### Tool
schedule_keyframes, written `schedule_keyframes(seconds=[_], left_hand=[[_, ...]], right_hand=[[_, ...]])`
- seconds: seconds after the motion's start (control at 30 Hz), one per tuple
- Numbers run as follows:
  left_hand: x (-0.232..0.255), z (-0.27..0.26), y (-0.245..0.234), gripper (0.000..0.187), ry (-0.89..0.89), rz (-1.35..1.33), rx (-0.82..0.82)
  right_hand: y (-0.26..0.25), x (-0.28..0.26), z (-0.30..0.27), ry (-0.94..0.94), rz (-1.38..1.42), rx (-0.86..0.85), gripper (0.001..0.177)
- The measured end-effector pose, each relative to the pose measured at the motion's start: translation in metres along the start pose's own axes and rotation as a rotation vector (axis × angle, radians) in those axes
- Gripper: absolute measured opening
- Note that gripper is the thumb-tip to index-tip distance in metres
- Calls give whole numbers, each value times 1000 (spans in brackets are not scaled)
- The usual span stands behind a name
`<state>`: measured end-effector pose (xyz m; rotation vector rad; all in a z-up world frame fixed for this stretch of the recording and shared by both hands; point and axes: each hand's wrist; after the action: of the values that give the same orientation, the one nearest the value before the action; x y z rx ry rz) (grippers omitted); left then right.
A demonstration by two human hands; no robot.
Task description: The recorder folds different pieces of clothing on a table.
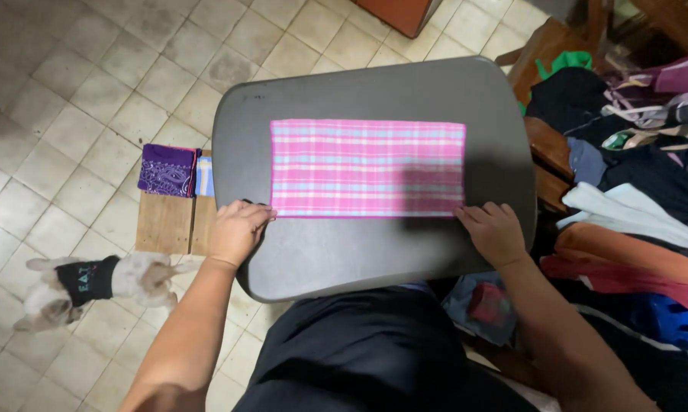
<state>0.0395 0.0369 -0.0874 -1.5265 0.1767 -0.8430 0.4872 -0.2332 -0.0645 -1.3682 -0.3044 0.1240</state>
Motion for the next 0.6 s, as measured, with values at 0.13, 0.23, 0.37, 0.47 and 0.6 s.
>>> schedule_keyframes(seconds=[0.13,0.23,0.37,0.47,0.6], left_hand=[[6,5,-9,11,0,45,-46],[18,14,-25,6,18,-51,-16],[13,25,-42,5,-125,-589,-135],[-1,27,-55,7,-355,-933,-285],[11,45,-82,8,-470,-1185,-328]], right_hand=[[2,5,1,-5,1,-28,27],[4,16,2,68,134,-93,23],[-17,43,0,192,685,129,16],[-36,70,-9,486,1135,-18,16],[-79,85,8,755,1416,-101,16]])
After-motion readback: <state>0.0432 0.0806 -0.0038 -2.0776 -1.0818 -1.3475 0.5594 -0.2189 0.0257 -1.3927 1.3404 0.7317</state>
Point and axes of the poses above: each hand's wrist, its own z-axis towards the middle knuckle, its own y-axis out of the palm, x = y × z, and after that the axes turned 12 degrees about -y, right-handed
